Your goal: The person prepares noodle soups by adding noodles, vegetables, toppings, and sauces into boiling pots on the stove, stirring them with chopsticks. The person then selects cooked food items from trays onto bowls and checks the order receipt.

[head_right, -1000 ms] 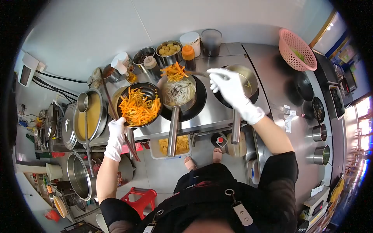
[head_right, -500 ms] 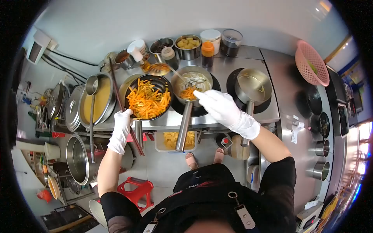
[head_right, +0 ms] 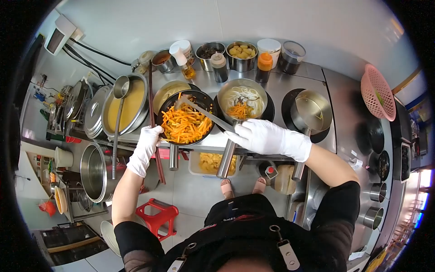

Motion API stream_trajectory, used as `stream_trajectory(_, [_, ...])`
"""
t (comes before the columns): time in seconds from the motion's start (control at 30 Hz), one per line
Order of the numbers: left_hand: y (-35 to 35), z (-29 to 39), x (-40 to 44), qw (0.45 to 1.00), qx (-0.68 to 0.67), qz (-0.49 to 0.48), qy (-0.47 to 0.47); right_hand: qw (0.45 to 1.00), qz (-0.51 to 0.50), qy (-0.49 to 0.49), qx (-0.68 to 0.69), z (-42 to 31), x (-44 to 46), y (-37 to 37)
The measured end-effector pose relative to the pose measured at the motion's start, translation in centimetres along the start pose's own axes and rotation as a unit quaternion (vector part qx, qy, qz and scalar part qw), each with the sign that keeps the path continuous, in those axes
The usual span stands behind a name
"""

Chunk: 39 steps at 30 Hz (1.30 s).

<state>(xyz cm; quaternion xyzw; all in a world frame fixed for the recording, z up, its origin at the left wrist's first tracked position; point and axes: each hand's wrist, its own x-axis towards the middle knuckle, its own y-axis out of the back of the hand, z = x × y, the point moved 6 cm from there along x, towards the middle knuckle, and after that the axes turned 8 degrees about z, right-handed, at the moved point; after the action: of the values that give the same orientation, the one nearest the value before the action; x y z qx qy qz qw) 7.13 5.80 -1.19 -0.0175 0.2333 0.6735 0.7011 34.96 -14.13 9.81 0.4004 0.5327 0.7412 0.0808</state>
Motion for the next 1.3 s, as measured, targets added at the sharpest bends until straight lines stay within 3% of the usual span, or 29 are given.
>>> stream_trajectory(0.07, [-0.1,0.2,0.0,1.0,-0.009,-0.02,0.002,0.998,0.054,0.004,-0.01,0.4,1.6,0.0])
stream_trajectory(0.2, [0.0,1.0,-0.6,1.0,0.01,-0.025,-0.001,0.999,0.013,0.018,-0.027,0.6,1.0,-2.4])
stream_trajectory(0.33, [0.6,0.7,-0.1,1.0,-0.002,-0.011,0.006,0.997,0.003,-0.067,0.036,0.2,-1.0,-1.8])
stream_trajectory(0.43, [0.6,0.9,-0.2,1.0,0.007,-0.017,-0.003,0.992,0.073,-0.085,0.049,1.2,0.9,-0.9])
stream_trajectory(0.6, [0.1,2.1,-0.8,1.0,-0.02,-0.003,0.013,0.983,0.097,-0.139,0.065,0.4,1.2,-2.0])
stream_trajectory(0.63, [0.0,1.7,-0.5,0.999,-0.037,0.006,0.025,0.926,0.136,-0.282,0.21,1.3,0.9,-2.0])
stream_trajectory(0.7, [-0.3,0.5,0.6,0.999,-0.035,0.007,0.019,0.728,0.175,-0.508,0.426,2.6,0.3,-3.2])
stream_trajectory(0.73, [-0.4,-0.2,1.4,0.999,-0.032,0.006,0.01,0.652,0.192,-0.55,0.486,3.7,-0.1,-4.6])
stream_trajectory(0.8, [-0.5,-1.3,2.4,1.0,-0.02,0.006,-0.006,0.578,0.196,-0.612,0.503,6.1,0.0,-5.2])
stream_trajectory(0.87, [-0.3,0.1,1.1,1.0,0.003,0.002,-0.016,0.557,0.207,-0.628,0.502,8.0,-0.3,-5.5])
stream_trajectory(1.07, [1.0,0.3,1.1,1.0,0.002,0.009,-0.019,0.596,0.203,-0.61,0.481,8.1,0.8,-4.8])
stream_trajectory(1.3, [3.0,-0.1,1.8,0.999,-0.026,0.031,-0.014,0.545,0.23,-0.616,0.52,9.1,1.4,-6.2])
